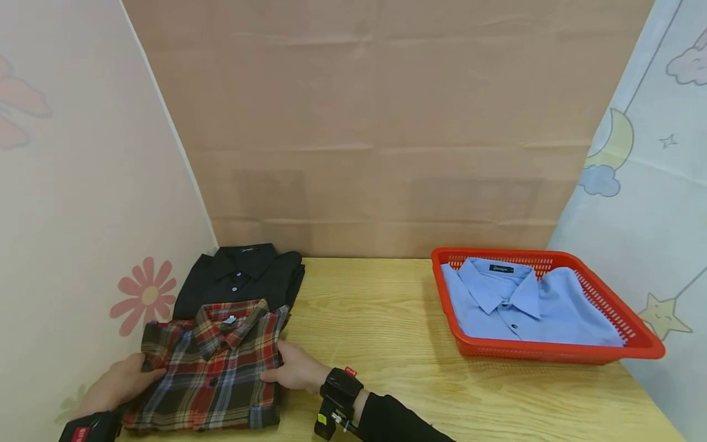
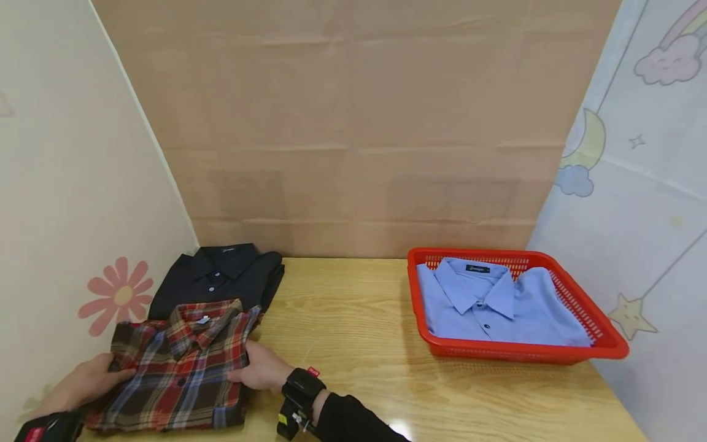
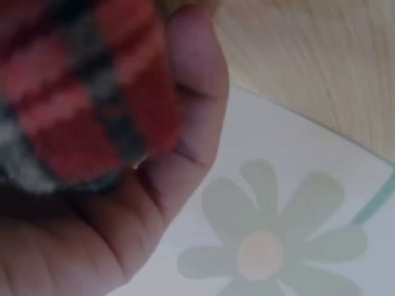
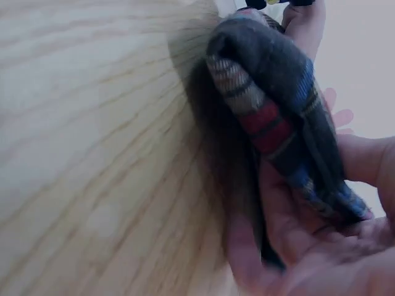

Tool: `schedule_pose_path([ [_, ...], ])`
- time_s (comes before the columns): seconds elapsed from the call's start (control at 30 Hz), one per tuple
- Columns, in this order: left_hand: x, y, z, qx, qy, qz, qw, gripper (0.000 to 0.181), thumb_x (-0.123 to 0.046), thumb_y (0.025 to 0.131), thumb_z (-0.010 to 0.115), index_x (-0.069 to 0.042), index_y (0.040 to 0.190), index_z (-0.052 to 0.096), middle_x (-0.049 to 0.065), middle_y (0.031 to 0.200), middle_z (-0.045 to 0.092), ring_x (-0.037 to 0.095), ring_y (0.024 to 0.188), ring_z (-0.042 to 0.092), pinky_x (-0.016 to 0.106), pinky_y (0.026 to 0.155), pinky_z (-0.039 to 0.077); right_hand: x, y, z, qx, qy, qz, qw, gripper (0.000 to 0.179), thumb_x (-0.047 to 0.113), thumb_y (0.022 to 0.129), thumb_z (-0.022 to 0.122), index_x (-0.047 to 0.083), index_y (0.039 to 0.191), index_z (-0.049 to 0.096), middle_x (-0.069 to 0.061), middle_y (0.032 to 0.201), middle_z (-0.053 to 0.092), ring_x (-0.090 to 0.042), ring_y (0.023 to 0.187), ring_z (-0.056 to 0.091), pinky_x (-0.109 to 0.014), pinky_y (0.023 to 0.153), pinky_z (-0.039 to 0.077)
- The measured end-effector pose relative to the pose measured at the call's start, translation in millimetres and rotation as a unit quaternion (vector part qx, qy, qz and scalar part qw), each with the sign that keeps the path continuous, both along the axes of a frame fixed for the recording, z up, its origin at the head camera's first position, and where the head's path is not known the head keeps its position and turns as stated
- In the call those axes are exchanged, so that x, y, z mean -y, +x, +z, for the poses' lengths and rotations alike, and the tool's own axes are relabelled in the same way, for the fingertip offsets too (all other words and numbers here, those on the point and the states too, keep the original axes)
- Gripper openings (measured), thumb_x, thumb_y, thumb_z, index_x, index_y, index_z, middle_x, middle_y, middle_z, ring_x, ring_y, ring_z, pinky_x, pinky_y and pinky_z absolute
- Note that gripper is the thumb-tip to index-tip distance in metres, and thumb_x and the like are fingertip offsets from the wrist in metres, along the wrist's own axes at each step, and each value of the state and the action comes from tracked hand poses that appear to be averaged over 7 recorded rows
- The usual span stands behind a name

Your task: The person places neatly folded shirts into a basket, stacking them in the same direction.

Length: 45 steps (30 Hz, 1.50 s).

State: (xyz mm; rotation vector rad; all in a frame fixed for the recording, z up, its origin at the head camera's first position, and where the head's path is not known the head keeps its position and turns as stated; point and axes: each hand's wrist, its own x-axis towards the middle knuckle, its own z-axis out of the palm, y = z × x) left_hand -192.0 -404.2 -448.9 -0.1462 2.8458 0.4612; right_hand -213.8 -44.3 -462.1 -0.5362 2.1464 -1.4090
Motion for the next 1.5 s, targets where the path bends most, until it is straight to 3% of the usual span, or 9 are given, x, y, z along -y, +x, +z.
schedule_pose_path([
  [0.17, -4.9, -4.4, 3.5, -0.010, 0.012, -0.003, 0.9999, 0.076, -0.039, 0.095, 0.055, 0.028, 0.124, 0.039, 0.047, 0.116, 0.051, 0.059, 0.104, 0.055, 0.058, 0.082, 0.049, -3.3, 0.3, 2.4, -0.006, -0.053, 0.035, 0.9979, 0.058, 0.016, 0.095, 0.064, 0.017, 0.148, 0.041, -0.004, 0.147, 0.048, -0.029, 0.132, 0.048, -0.034, 0.096, 0.049],
  [0.27, -8.6, -6.7, 5.2, -0.056, 0.008, -0.014, 0.9983, 0.072, -0.036, 0.097, 0.052, 0.030, 0.124, 0.040, 0.048, 0.118, 0.049, 0.061, 0.107, 0.052, 0.060, 0.084, 0.048, -5.4, 1.2, 4.6, -0.006, -0.083, 0.047, 0.9954, 0.059, 0.011, 0.096, 0.062, 0.021, 0.150, 0.039, -0.003, 0.147, 0.048, -0.025, 0.130, 0.051, -0.031, 0.095, 0.049],
  [0.67, -32.6, -6.4, 20.4, -0.195, 0.036, -0.012, 0.9801, 0.055, -0.023, 0.087, 0.068, 0.019, 0.119, 0.052, 0.037, 0.104, 0.062, 0.048, 0.087, 0.064, 0.058, 0.072, 0.050, -19.2, 3.4, 19.2, 0.018, -0.092, 0.036, 0.9949, 0.064, 0.011, 0.096, 0.061, 0.009, 0.153, 0.032, -0.008, 0.153, 0.038, -0.036, 0.141, 0.036, -0.048, 0.109, 0.040],
  [0.83, -41.3, -3.8, 23.6, -0.273, 0.068, -0.039, 0.9587, 0.093, -0.009, 0.085, 0.069, 0.003, 0.154, 0.009, 0.042, 0.112, 0.057, 0.040, 0.073, 0.065, 0.044, 0.058, 0.049, -27.0, 0.8, 26.5, 0.013, -0.078, 0.016, 0.9967, 0.065, 0.014, 0.097, 0.061, 0.006, 0.153, 0.030, -0.013, 0.157, 0.031, -0.043, 0.144, 0.028, -0.053, 0.111, 0.036],
  [0.9, -43.5, -3.4, 24.8, -0.266, 0.080, -0.038, 0.9598, 0.101, -0.009, 0.088, 0.066, 0.000, 0.155, -0.009, 0.038, 0.099, 0.062, 0.032, 0.065, 0.062, 0.037, 0.054, 0.044, -30.0, -0.7, 27.5, 0.015, -0.078, 0.009, 0.9968, 0.065, 0.016, 0.097, 0.061, 0.006, 0.153, 0.029, -0.014, 0.158, 0.029, -0.044, 0.145, 0.025, -0.054, 0.112, 0.034],
  [1.07, -52.0, -10.3, 23.7, -0.278, 0.085, -0.036, 0.9563, 0.082, -0.008, 0.089, 0.065, 0.007, 0.149, 0.011, 0.026, 0.073, 0.063, 0.028, 0.056, 0.061, 0.038, 0.050, 0.043, -37.4, -5.8, 27.2, 0.020, -0.094, 0.000, 0.9954, 0.065, 0.018, 0.098, 0.059, 0.007, 0.154, 0.028, -0.014, 0.159, 0.027, -0.043, 0.147, 0.020, -0.057, 0.113, 0.030],
  [1.13, -56.2, -14.1, 21.5, -0.304, 0.082, -0.046, 0.9480, 0.080, -0.005, 0.087, 0.066, 0.008, 0.150, 0.018, 0.037, 0.092, 0.064, 0.041, 0.066, 0.066, 0.046, 0.054, 0.049, -40.5, -7.7, 27.6, 0.019, -0.101, -0.005, 0.9946, 0.064, 0.017, 0.098, 0.059, 0.007, 0.154, 0.029, -0.014, 0.159, 0.027, -0.042, 0.147, 0.020, -0.057, 0.114, 0.029],
  [1.27, -64.4, -19.4, 22.4, -0.300, 0.076, -0.039, 0.9501, 0.060, -0.006, 0.090, 0.063, 0.015, 0.140, 0.037, 0.044, 0.116, 0.056, 0.057, 0.094, 0.061, 0.061, 0.072, 0.050, -45.9, -9.3, 29.9, 0.021, -0.120, -0.017, 0.9924, 0.062, 0.015, 0.099, 0.057, 0.005, 0.154, 0.029, -0.015, 0.158, 0.027, -0.041, 0.147, 0.020, -0.056, 0.113, 0.030],
  [1.5, -87.9, -29.4, 26.7, -0.274, 0.085, -0.030, 0.9574, 0.033, -0.009, 0.098, 0.051, 0.011, 0.124, 0.047, 0.036, 0.105, 0.062, 0.052, 0.094, 0.062, 0.056, 0.071, 0.051, -55.2, -11.2, 32.0, 0.042, -0.191, -0.069, 0.9783, 0.057, 0.013, 0.102, 0.048, 0.001, 0.153, 0.027, -0.019, 0.156, 0.030, -0.038, 0.144, 0.030, -0.054, 0.114, 0.030],
])
